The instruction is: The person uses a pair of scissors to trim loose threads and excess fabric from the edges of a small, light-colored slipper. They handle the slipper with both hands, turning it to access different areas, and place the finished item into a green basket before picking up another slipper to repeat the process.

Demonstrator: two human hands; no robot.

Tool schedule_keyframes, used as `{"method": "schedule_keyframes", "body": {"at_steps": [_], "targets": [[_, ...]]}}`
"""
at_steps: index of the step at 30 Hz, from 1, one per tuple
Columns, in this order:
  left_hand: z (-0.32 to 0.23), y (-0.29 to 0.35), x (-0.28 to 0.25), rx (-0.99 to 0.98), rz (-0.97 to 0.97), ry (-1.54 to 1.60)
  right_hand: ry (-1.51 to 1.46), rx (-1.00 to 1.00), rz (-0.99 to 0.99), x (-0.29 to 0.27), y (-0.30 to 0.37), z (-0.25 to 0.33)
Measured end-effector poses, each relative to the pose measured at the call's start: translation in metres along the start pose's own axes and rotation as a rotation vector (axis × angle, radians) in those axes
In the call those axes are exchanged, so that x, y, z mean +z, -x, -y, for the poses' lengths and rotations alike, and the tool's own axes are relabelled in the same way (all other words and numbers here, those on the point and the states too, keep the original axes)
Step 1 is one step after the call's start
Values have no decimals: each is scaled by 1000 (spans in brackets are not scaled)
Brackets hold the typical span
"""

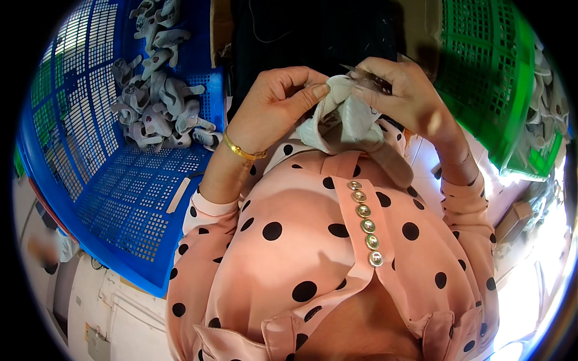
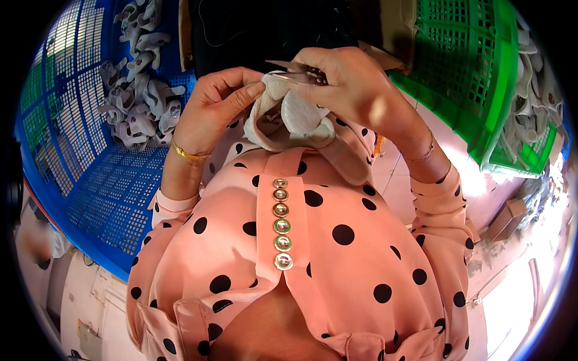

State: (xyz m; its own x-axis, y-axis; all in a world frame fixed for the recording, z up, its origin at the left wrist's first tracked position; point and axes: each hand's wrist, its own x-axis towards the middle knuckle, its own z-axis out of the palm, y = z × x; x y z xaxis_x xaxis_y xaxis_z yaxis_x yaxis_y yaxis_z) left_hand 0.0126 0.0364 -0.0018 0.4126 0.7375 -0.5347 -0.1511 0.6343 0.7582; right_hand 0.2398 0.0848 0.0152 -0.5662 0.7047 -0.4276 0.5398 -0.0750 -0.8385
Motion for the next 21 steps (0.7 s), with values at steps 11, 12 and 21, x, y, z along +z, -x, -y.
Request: {"method": "schedule_keyframes", "body": {"at_steps": [11, 12, 21], "targets": [[-11, -7, 7, 85, -66, -191, -104, 87, 0, 1, -4, 10], [-10, -7, 6, 64, -65, -142, -138, 123, 19, 1, -4, 9], [-5, -7, 5, -76, -99, 60, 77, 76, -47, 9, 0, 14]]}}
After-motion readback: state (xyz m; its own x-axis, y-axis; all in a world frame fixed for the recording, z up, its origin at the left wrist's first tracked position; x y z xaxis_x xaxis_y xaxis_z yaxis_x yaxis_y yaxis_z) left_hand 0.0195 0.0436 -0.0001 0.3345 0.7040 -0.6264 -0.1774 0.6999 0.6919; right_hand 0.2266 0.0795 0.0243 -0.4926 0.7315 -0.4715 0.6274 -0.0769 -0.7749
